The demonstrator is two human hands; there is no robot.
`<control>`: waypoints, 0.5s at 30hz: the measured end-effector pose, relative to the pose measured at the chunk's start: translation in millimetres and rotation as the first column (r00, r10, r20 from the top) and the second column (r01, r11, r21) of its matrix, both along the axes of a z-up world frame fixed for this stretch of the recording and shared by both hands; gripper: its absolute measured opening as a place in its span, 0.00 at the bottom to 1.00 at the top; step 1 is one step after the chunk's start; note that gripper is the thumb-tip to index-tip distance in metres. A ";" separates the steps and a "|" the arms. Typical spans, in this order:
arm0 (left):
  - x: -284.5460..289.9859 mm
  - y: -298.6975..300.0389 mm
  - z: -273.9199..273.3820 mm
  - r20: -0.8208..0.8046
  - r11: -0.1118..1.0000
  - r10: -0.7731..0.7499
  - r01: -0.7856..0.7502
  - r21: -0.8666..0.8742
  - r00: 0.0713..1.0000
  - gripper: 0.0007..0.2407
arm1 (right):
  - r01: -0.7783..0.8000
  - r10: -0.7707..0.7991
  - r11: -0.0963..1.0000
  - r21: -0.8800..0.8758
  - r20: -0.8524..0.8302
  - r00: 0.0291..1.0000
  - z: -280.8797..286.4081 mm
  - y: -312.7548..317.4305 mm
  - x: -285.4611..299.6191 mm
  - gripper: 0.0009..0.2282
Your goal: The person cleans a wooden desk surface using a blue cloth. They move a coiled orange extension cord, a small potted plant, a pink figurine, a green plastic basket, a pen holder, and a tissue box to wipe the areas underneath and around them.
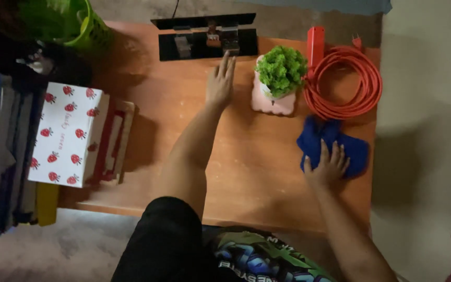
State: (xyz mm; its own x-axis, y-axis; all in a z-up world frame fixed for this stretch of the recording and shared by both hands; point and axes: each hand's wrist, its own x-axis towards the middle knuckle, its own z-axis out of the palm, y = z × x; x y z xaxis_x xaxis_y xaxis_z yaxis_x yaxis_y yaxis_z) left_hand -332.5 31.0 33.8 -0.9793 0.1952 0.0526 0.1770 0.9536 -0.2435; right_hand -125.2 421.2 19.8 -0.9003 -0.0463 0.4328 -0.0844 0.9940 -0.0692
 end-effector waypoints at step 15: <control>-92.8 -8.9 -47.1 0.061 0.865 0.170 -0.179 0.468 0.983 0.18 | 0.002 0.006 0.996 -0.087 0.092 0.996 11.0 -11.8 2.7 0.30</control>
State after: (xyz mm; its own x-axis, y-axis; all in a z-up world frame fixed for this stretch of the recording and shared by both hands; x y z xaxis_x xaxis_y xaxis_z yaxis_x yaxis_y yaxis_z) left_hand -425.4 22.1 -13.3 -0.9967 -0.0228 0.0779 -0.0032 0.9701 0.2429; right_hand -122.5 409.3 30.7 -0.9363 -0.0144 0.3509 -0.0760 0.9838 -0.1624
